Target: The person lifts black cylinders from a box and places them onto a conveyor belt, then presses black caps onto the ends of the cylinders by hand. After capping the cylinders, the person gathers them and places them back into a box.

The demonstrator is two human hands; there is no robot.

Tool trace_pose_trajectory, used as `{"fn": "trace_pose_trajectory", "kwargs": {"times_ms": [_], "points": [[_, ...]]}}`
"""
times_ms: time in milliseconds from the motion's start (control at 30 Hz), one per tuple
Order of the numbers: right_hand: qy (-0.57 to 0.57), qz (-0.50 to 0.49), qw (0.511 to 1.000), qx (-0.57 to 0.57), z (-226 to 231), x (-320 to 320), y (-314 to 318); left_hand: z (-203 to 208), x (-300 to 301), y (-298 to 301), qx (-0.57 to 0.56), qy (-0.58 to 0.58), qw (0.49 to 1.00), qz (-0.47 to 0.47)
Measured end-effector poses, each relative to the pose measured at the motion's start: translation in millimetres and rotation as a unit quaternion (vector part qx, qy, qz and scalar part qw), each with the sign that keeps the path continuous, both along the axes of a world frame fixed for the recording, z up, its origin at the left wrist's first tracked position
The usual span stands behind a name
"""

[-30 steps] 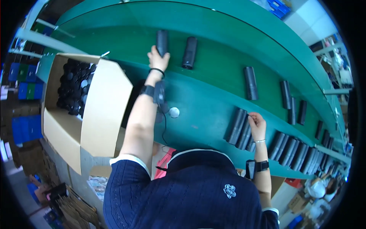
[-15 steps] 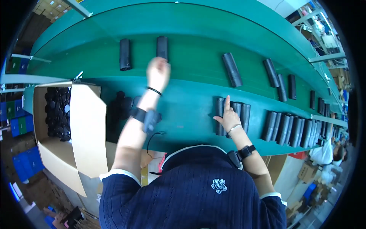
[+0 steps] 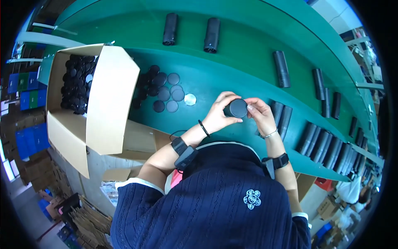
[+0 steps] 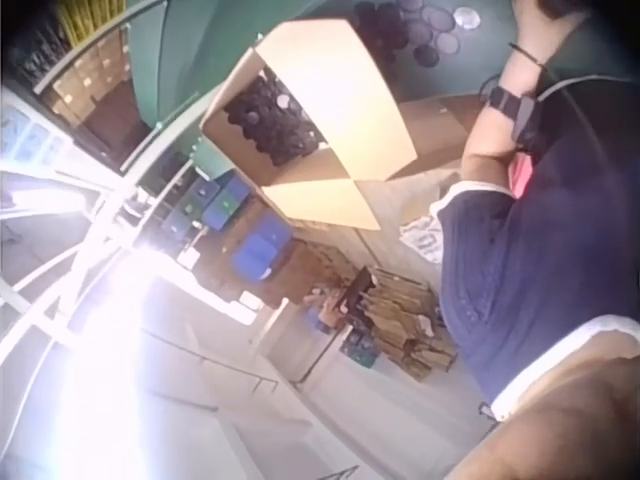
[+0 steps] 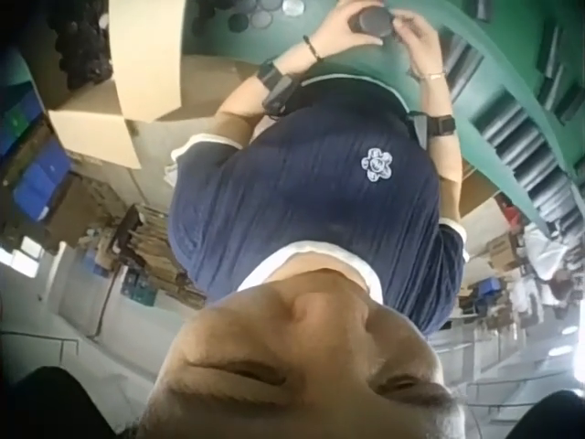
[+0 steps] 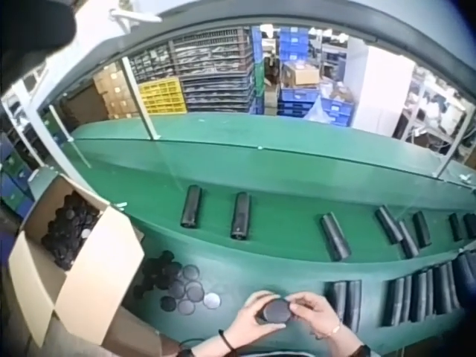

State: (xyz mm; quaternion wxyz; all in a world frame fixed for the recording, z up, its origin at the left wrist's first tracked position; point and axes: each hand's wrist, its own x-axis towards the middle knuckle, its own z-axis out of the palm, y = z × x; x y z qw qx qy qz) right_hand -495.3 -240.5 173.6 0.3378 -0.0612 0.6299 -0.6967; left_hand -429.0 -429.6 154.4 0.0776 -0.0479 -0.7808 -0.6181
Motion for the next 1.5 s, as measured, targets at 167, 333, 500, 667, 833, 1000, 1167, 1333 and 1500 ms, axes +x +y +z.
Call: {"fn": "trace_pose_trajectory", "kwargs": {"times_ms": [167, 333, 500, 667, 833, 1000, 1167, 1333, 1500], "points": [[-0.048, 0.004, 0.998, -0.046, 5, 12, -3, -9, 13, 1, 0.032, -0.021, 0.997, -0.065], [-0.035, 0.023, 0.999, -0.035, 1, 19, -4, -16, 26, 16, 0.198, -0.097, 0.973, -0.067], [-0.027, -0.012, 0.999, -0.015, -1, 15, -2, -16, 22, 16, 0.064, -0.039, 0.996, -0.043], [0.011, 0.016, 1.000, -0.001, -6, 5, -1, -15, 9, 8, 0.009, -0.034, 0.998, -0.043], [0.095, 0.068, 0.993, 0.033, 2, 9, -3, -20, 10, 3, 0.023, -0.028, 0.999, -0.040], [0.252, 0.123, 0.955, 0.096, 14, 15, -11, -18, 17, 2, -0.024, -0.003, 1.000, -0.017], [0.281, 0.131, 0.941, 0.134, 19, 16, -15, -14, 20, 3, -0.052, 0.011, 0.999, 0.008], [0.321, 0.138, 0.918, 0.186, 20, 18, -14, -8, 21, 4, -0.065, 0.018, 0.998, 0.010], [0.269, 0.092, 0.953, 0.105, 21, 22, -19, -13, 16, 0, -0.064, 0.010, 0.998, -0.004]]}}
